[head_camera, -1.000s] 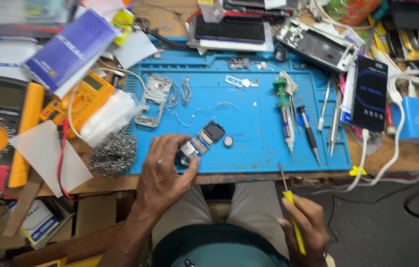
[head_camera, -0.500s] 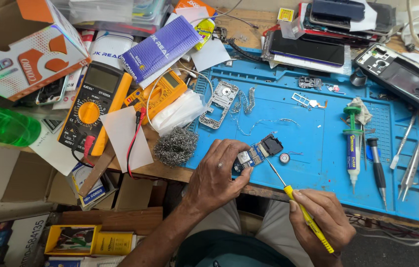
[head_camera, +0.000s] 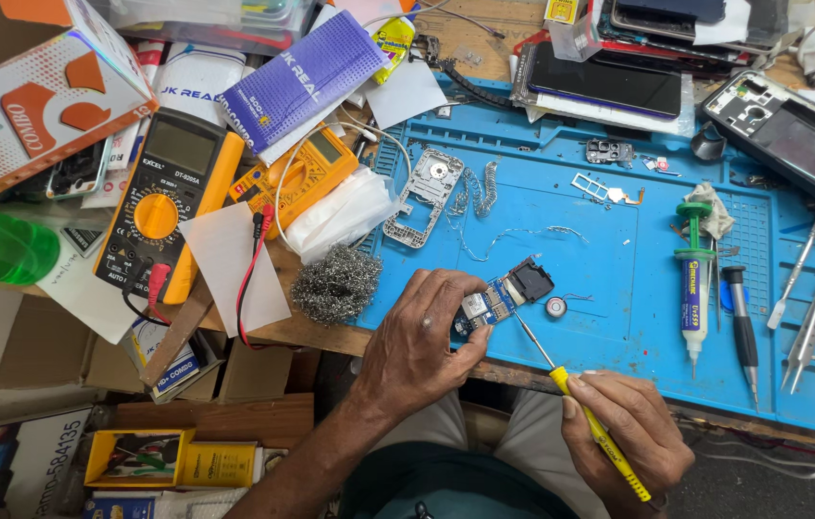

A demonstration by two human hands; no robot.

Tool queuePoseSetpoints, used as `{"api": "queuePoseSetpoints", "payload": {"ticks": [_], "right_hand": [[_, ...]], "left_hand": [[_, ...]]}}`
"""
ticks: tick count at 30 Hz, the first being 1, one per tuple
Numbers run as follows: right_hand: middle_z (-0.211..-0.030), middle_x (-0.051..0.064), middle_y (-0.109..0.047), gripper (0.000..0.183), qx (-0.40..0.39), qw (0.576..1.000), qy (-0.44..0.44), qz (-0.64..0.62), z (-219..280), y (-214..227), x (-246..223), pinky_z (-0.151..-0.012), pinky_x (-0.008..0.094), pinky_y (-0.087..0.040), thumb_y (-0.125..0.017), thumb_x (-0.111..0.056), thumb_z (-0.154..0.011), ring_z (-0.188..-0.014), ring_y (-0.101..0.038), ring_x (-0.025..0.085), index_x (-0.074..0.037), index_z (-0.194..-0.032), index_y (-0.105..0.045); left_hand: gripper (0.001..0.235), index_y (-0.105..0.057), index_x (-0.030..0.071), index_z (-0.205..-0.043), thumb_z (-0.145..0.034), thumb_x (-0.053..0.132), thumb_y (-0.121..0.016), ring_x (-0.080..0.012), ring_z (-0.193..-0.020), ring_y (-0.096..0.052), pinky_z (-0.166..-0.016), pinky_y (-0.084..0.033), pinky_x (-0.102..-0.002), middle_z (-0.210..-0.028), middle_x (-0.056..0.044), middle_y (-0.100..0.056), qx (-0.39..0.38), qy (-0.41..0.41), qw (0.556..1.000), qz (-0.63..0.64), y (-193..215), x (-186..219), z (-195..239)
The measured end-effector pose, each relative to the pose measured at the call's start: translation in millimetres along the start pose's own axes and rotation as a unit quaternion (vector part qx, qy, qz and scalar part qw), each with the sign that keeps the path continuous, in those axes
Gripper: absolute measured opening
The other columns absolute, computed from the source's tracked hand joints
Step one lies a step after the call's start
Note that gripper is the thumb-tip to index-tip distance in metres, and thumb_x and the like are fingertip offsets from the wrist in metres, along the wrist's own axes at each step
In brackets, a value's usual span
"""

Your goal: The person uses a yellow screwdriver to unscrew and remove a small black component from a mobile phone motherboard. They then use the screwdriver to scrape or clean a specific area on the circuit board. The work is performed on a cluttered blue workbench with various tools and phone parts visible.

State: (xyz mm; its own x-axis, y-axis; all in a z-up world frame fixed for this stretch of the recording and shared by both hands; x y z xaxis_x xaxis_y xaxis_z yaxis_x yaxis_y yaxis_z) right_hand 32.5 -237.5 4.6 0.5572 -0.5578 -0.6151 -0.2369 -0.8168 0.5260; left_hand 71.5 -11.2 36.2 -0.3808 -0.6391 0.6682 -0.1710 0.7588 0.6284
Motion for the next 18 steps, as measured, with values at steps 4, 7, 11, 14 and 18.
{"api": "queuePoseSetpoints", "payload": {"ticks": [4, 7, 11, 14, 18], "right_hand": [[-0.101, 0.009, -0.075, 0.026, 0.003, 1.000, -0.004, 0.003, 0.8, -0.3, 0.0, -0.088, 0.034, -0.062, -0.079, 0.000, -0.081, -0.100, -0.074, 0.021, -0.007, -0.106, -0.074], [-0.100, 0.009, -0.075, 0.027, 0.005, 1.000, -0.003, -0.001, -0.3, 0.4, -1.5, -0.087, 0.033, -0.061, -0.079, 0.000, -0.081, -0.099, -0.074, 0.021, -0.007, -0.106, -0.074], [-0.102, 0.010, -0.074, 0.026, 0.009, 1.000, -0.010, -0.006, -0.4, 2.5, -1.4, -0.086, 0.033, -0.060, -0.078, 0.001, -0.081, -0.100, -0.074, 0.021, -0.006, -0.106, -0.073], [-0.101, 0.010, -0.075, 0.026, 0.007, 1.000, -0.003, -0.004, -0.6, 0.5, -1.6, -0.088, 0.034, -0.061, -0.079, 0.001, -0.081, -0.099, -0.074, 0.021, -0.006, -0.106, -0.074], [-0.101, 0.010, -0.075, 0.026, 0.002, 1.000, 0.003, 0.003, -1.0, -0.7, -2.7, -0.087, 0.034, -0.061, -0.080, 0.001, -0.081, -0.099, -0.074, 0.021, -0.006, -0.105, -0.074]], "left_hand": [[0.041, -0.060, 0.002, -0.120, -0.085, 0.015, -0.078, -0.0249, -0.098, -0.063, -0.083, -0.057, -0.040, -0.106, -0.011, -0.063, 0.001, -0.005, 1.000, -0.007, 0.1, -0.3, 0.3], [0.041, -0.060, 0.002, -0.120, -0.085, 0.014, -0.078, -0.0247, -0.097, -0.063, -0.082, -0.056, -0.040, -0.106, -0.011, -0.063, -0.003, 0.002, 1.000, -0.007, -0.1, -1.0, 0.3], [0.041, -0.060, 0.002, -0.120, -0.085, 0.014, -0.077, -0.0251, -0.097, -0.063, -0.083, -0.056, -0.040, -0.106, -0.012, -0.063, 0.000, -0.001, 1.000, -0.007, 0.6, 0.0, 0.6], [0.041, -0.061, 0.002, -0.119, -0.084, 0.015, -0.077, -0.0256, -0.098, -0.063, -0.083, -0.056, -0.041, -0.106, -0.012, -0.063, 0.005, -0.001, 1.000, -0.010, 1.4, 0.1, 0.4], [0.041, -0.061, 0.002, -0.120, -0.085, 0.015, -0.077, -0.0252, -0.098, -0.063, -0.082, -0.057, -0.041, -0.105, -0.011, -0.064, -0.002, 0.007, 1.000, -0.003, -0.1, -0.8, 0.1]]}}
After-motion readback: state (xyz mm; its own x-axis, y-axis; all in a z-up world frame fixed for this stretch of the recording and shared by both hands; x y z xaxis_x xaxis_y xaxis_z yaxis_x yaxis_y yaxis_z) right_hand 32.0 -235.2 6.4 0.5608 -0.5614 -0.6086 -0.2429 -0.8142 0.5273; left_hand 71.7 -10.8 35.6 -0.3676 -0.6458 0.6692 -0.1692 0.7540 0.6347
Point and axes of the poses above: each hand's wrist, its own z-axis away from the middle knuckle, its own y-axis out of the back of the hand, x = y × z, the point moved 8 cm from there along -z, towards the middle knuckle
